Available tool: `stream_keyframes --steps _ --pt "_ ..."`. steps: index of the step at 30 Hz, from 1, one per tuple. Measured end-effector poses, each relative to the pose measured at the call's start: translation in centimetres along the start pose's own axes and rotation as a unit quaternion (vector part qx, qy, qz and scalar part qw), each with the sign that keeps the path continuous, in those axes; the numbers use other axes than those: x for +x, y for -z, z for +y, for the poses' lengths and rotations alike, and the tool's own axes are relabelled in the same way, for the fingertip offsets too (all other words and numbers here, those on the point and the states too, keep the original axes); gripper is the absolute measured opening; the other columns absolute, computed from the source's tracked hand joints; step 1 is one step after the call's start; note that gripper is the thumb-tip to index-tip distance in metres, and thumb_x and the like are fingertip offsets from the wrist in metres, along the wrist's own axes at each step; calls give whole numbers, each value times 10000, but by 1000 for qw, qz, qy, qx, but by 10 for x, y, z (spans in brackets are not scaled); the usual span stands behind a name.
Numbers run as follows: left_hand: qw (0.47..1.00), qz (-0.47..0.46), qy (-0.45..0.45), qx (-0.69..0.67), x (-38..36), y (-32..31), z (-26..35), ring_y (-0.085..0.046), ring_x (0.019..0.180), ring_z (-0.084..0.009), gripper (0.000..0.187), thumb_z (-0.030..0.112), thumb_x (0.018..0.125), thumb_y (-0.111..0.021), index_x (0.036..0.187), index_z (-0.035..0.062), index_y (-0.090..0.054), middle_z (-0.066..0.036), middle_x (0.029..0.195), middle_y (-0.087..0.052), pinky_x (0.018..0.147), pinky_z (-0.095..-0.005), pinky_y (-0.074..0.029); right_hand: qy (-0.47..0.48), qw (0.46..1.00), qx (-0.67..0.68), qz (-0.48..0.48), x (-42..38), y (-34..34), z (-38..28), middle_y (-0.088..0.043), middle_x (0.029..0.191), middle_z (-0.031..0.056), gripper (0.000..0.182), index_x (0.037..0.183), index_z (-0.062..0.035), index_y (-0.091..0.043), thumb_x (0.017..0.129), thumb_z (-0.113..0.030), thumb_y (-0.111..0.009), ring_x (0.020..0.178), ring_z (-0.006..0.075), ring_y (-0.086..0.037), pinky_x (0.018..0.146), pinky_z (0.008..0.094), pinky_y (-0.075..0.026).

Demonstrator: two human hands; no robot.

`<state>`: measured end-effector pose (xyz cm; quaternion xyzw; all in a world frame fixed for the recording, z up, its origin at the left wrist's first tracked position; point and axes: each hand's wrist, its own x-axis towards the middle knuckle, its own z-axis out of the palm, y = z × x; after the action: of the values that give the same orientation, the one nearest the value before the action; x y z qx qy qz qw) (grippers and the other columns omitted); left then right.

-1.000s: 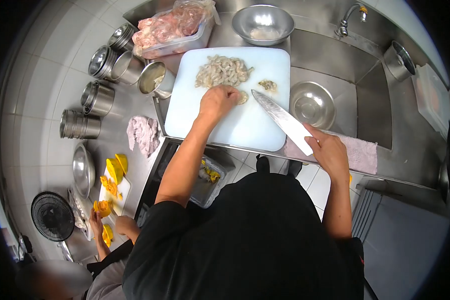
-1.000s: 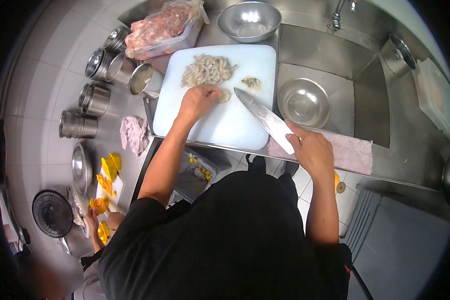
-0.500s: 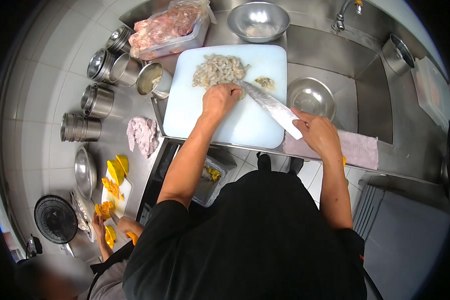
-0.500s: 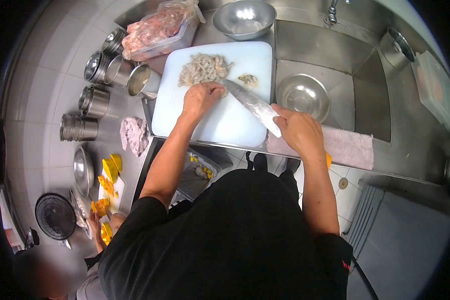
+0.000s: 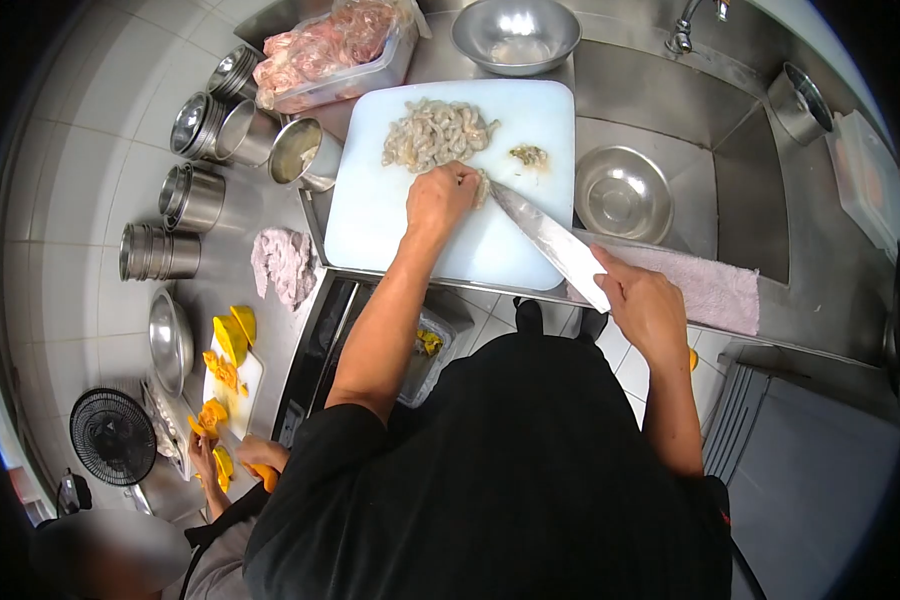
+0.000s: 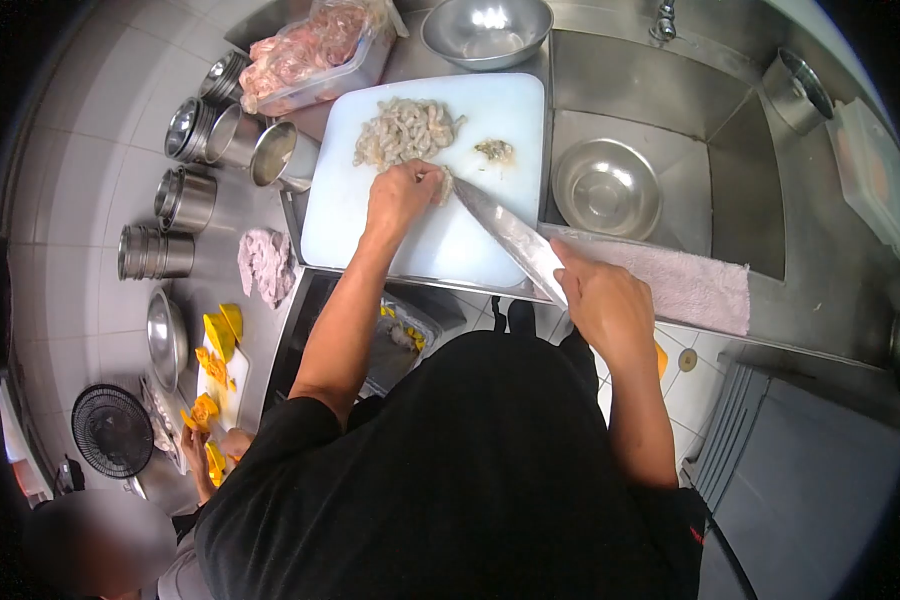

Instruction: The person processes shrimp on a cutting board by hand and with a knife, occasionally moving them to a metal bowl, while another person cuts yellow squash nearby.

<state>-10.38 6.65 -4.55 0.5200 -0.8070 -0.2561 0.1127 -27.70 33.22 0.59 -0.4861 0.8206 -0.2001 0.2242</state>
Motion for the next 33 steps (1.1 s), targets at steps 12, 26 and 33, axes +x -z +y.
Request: stream_keyframes --steps 12,26,33 --pt "996 -13 21 -83 -2 0 4 -673 553 -165 203 196 927 -636 1003 20 -703 -82 691 -738 592 -321 -538 53 998 19 19 -29 -6 13 -729 931 201 326 1277 -196 -735 981 -267 -618 862 407 -689 780 493 -526" --pt "995 -38 42 -76 5 -2 4 -734 700 -231 161 212 895 -636 969 89 -709 -71 697 -744 750 -376 -563 17 998 10 52 -4 6 3 -737 938 195 358 1321 -202 -709 981 -272 -623 878 394 -694 786 485 -527" --pt "1000 -14 -11 -21 8 -6 -3 -692 639 -209 177 215 911 -665 990 60 -700 -62 676 -716 683 -357 -544 0 999 -27 42 7 12 1 -751 1032 176 354 1320 -197 -708 988 -268 -610 934 375 -701 830 486 -538"
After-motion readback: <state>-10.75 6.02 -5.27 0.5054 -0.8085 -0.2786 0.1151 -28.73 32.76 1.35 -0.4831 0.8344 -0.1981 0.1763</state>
